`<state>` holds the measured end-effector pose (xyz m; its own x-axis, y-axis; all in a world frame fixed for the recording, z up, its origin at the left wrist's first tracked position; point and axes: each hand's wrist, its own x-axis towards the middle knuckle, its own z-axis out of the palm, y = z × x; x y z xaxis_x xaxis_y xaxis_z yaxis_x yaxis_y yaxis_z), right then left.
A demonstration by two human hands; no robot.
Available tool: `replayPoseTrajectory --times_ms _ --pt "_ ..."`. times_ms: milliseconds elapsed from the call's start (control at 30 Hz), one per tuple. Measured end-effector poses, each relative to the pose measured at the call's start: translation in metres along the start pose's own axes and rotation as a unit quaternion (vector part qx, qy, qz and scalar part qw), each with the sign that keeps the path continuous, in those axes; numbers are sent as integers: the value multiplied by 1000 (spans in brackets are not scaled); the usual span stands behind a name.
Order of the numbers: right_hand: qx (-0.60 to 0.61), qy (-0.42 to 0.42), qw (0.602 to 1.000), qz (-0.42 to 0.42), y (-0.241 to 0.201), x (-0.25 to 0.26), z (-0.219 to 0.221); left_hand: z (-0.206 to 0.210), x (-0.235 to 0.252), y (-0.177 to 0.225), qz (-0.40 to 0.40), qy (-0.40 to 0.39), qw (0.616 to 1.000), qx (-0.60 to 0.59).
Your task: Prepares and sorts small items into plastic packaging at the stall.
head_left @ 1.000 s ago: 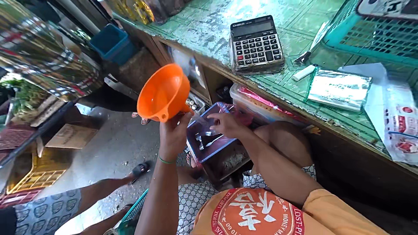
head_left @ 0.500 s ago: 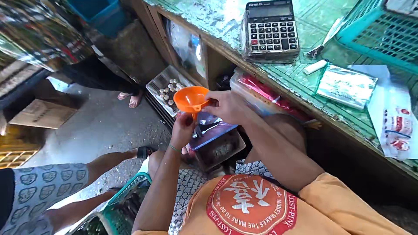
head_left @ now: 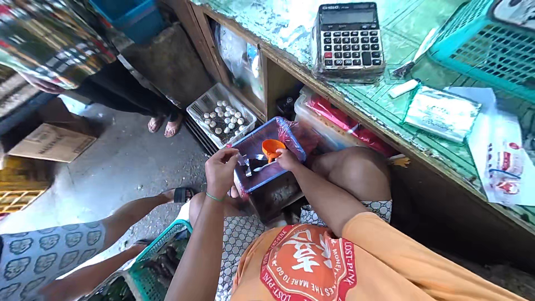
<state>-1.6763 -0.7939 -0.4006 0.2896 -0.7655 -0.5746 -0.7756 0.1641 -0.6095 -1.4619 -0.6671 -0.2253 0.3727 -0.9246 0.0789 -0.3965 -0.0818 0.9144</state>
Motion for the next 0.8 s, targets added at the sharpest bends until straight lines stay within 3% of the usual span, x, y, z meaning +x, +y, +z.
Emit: replayPoseTrajectory --times_ms 67,133,233,300,500,633,733,800 --pt "37 31 998 -38 -21 -11 -12 -8 0 17 40 -3 999 -9" --pt "136 32 980 -142 -55 -36 -34 -21 4 44 104 -27 994 1" --pt "289 -129 889 -330 -106 -101 -74 -37 8 98 168 -61 984 -1" --pt "303 -197 849 -386 -130 -134 -82 -43 17 125 204 -63 977 -29" --pt "284 -173 855 -398 -137 -169 -73 -52 34 165 245 -18 969 -40" --pt "229 -107 885 -392 -120 -188 -71 -52 22 178 256 17 965 -59" --pt "177 -51 881 -435 -123 -187 -62 -56 5 195 233 22 972 -29" --pt "177 -43 875 -449 -123 -186 -61 -56 9 195 266 25 964 17"
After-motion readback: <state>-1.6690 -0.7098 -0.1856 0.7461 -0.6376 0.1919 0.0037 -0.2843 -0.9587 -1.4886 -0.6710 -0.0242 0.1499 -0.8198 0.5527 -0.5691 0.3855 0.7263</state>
